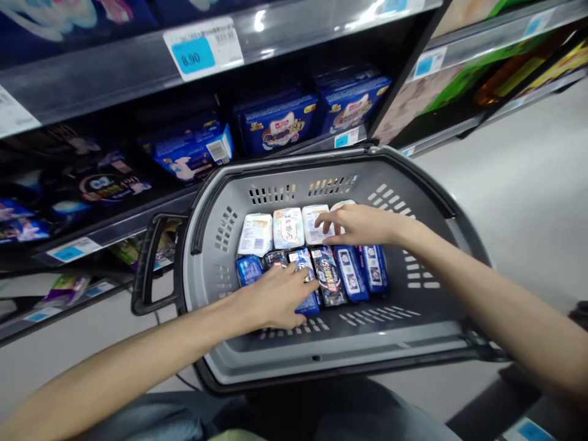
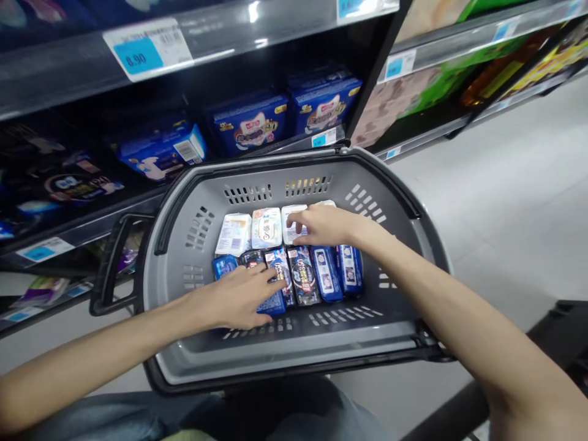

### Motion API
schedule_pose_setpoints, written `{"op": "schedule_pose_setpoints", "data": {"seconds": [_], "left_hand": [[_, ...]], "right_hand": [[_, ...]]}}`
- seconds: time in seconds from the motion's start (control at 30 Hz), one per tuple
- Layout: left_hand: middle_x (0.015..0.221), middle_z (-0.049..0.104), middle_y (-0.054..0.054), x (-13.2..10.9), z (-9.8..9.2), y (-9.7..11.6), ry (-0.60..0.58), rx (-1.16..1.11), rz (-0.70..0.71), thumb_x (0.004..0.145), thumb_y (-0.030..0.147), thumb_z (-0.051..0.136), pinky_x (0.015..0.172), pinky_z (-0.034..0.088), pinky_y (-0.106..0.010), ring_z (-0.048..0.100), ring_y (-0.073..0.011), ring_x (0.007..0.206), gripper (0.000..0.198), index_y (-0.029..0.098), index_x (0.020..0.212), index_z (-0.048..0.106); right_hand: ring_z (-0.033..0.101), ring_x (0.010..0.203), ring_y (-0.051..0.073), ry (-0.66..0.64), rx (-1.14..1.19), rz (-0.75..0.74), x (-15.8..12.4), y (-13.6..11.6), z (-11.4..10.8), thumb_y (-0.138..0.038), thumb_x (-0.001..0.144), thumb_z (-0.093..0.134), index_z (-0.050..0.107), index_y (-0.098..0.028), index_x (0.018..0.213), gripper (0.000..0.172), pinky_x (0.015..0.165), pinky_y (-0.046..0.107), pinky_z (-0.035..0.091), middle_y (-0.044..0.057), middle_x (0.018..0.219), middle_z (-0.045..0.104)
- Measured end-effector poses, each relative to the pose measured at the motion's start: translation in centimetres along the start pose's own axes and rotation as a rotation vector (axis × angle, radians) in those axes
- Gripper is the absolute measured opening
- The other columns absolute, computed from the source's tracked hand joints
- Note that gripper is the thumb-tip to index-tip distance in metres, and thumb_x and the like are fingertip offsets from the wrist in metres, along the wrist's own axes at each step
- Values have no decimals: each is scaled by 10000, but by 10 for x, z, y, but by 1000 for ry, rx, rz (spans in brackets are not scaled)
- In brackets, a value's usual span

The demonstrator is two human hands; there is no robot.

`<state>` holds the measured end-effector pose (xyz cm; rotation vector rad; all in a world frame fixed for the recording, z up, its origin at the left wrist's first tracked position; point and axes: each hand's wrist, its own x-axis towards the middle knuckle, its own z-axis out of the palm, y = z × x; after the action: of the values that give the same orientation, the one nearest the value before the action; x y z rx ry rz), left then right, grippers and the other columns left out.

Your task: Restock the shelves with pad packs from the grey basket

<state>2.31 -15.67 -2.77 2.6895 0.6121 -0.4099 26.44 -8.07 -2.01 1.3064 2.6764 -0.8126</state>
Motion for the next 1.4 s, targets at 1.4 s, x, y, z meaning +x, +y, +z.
{"op": "schedule_pose_setpoints", "data": {"seconds": [1.4], "left_hand": [[1238,638,-93,16,-47,-53,805,-1746,-351,808,434,745,827,552,-362,597,-247,1137,418,223,1108,543]], "right_hand": [[627,853,168,703,1294,235,19,-20,16,-571,775,759,648,-253,1082,455,743,305,479,2,945,690]]}}
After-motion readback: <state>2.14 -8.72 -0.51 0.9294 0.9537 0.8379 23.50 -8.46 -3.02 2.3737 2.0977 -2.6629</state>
